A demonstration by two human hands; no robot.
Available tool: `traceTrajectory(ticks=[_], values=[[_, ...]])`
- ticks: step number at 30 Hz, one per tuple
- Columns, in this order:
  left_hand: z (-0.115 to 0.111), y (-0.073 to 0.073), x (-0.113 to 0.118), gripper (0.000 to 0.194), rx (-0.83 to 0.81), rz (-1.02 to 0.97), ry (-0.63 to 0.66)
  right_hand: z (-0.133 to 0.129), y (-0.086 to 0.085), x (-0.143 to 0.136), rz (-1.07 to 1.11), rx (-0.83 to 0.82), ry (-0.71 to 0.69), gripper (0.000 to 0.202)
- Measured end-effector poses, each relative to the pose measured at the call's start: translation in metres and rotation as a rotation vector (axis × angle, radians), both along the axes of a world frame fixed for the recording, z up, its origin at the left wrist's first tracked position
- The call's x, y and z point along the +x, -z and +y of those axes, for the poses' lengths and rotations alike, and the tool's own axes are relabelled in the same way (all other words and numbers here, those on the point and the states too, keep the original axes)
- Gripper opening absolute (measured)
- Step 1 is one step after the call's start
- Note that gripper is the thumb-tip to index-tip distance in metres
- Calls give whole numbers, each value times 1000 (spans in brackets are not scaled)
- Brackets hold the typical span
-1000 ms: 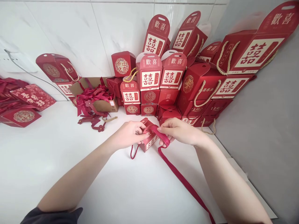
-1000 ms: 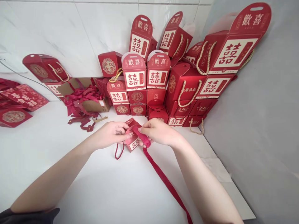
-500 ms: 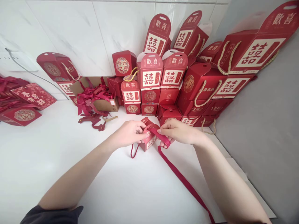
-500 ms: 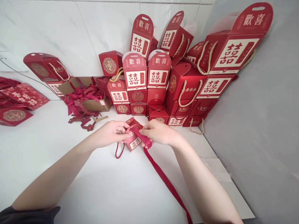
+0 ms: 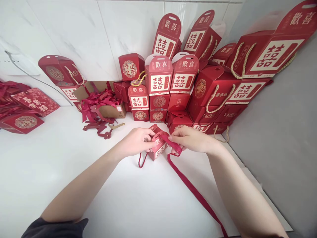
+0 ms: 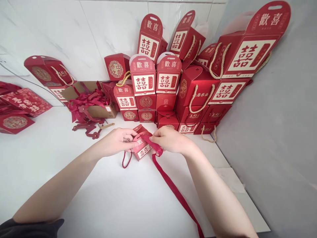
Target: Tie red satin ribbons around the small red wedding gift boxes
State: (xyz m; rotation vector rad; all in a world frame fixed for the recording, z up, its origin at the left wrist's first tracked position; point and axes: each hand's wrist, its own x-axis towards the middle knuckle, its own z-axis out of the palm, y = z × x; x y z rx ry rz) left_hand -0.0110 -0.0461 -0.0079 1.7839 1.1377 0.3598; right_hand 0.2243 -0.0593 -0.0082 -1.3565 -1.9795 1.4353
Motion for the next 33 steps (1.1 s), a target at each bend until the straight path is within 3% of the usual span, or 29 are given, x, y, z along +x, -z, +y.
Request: traceTrajectory(ticks=[5,13,17,26,33], values=[[0,-1,1,29,5,0,4,-2,-2,-5,-73,58,-60,44],[-1,-1,0,30,-8,-5,18,-6,-11,-1,-219,207,76,38],[-1,-2,1,32,-27,-18,18,-7,-13,-1,-273,191,27,38],[-3,-4,3,37,-37,-29,-3,-9,-13,0,-303,250,37,40],[-3,-5,9,44,-85,-34,-91,-10,-10,-9,-147,235,-15,42]])
